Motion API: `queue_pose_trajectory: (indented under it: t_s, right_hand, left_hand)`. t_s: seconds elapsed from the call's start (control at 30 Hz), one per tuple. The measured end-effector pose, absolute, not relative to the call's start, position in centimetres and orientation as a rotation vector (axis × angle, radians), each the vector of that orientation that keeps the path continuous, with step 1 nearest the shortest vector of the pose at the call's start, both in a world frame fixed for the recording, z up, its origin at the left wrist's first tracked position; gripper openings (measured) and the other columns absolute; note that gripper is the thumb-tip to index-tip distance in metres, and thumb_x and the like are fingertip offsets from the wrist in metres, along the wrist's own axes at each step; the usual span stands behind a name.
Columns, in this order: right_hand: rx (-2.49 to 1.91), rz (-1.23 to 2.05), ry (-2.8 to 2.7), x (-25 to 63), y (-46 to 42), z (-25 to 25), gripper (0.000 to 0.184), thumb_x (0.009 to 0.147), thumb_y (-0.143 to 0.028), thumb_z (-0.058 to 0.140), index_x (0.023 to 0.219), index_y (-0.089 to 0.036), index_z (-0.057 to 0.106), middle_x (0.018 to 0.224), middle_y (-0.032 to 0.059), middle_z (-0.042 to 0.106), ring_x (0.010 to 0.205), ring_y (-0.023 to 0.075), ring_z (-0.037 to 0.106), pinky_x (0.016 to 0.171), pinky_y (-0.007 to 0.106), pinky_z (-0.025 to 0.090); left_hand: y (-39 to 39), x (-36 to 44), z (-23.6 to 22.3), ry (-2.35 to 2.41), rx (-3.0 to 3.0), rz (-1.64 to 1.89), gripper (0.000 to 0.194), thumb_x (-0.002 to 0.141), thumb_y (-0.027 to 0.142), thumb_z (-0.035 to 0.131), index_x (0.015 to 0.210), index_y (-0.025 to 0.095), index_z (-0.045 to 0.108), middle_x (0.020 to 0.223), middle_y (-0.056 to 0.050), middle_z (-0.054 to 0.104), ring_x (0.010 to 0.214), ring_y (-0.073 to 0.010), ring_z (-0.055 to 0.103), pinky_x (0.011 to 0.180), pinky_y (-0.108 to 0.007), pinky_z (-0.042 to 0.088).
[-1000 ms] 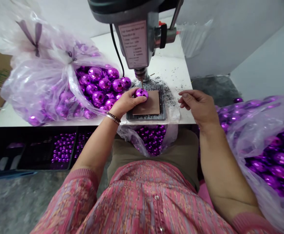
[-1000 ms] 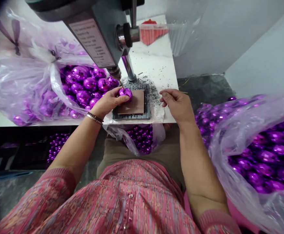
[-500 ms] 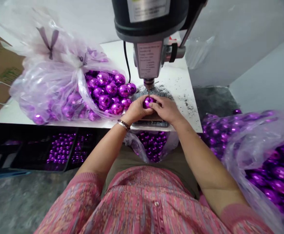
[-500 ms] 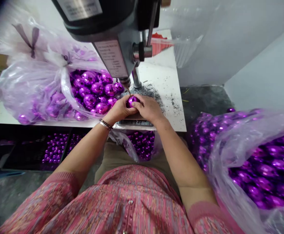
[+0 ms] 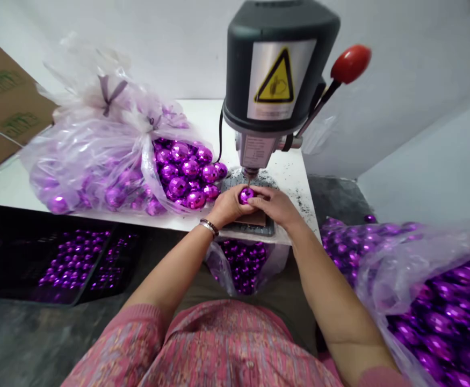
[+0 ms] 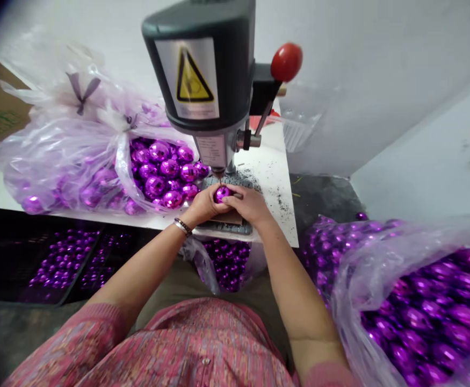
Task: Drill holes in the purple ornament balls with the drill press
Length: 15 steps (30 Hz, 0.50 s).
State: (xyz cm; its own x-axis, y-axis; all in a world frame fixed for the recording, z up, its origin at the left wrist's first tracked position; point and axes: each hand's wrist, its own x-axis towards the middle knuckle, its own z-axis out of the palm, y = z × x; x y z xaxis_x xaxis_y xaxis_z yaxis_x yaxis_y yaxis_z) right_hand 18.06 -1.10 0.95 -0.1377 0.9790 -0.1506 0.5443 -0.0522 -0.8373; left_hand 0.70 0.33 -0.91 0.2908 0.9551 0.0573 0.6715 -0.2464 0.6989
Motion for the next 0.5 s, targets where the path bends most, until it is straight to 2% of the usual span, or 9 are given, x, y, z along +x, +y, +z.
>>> queue_pose_trajectory:
  t_s: [0.07, 0.17, 0.37, 0.5]
  right_hand:
    - [-1.622, 1.080, -1.615, 19.5, -1.0, 1.0, 0.053, 0.094, -0.054, 0.056, 0.124, -0.011, 0.061, 0.118, 0.0088, 0.063, 0.113, 0.0077, 0.060, 0.108, 0.030, 0.057]
    - [-1.625, 0.961, -1.406, 22.7, -0.8, 2.1, 0.057, 0.096, -0.056, 0.051, 0.127, -0.009, 0.057, 0.111, 0.0079, 0.063, 0.102, 0.0052, 0.060, 0.096, 0.025, 0.058]
    - [-1.549, 0.789, -1.216, 26.4, 0.6, 7.4, 0.053, 0.096, -0.057, 0.051, 0.107, -0.006, 0.060, 0.086, 0.0025, 0.058, 0.080, -0.0001, 0.052, 0.077, 0.015, 0.052]
    - [-1.417, 0.669, -1.238, 25.2, 3.4, 11.1, 0.053, 0.096, -0.055, 0.051, 0.122, -0.008, 0.056, 0.094, 0.0036, 0.060, 0.080, -0.0005, 0.052, 0.075, 0.014, 0.051]
  left_hand:
    - [0.3, 0.7, -0.9, 1.467, 1.967, 0.634, 0.057, 0.074, 0.040, 0.082, 0.126, 0.020, 0.067, 0.114, -0.004, 0.076, 0.103, -0.0232, 0.070, 0.092, -0.030, 0.052]
    - [0.3, 0.6, -0.8, 1.490, 1.945, 0.606, 0.059, 0.075, 0.040, 0.081, 0.129, 0.021, 0.065, 0.118, -0.006, 0.076, 0.106, -0.0249, 0.070, 0.095, -0.033, 0.052]
    - [0.2, 0.7, -0.7, 1.509, 1.957, 0.613, 0.051, 0.077, 0.040, 0.079, 0.124, 0.022, 0.067, 0.116, -0.004, 0.076, 0.105, -0.0250, 0.071, 0.091, -0.032, 0.051]
    - [0.0, 0.8, -0.4, 1.526, 1.950, 0.610, 0.041, 0.077, 0.039, 0.078, 0.115, 0.024, 0.069, 0.111, -0.003, 0.076, 0.103, -0.0246, 0.071, 0.090, -0.032, 0.050]
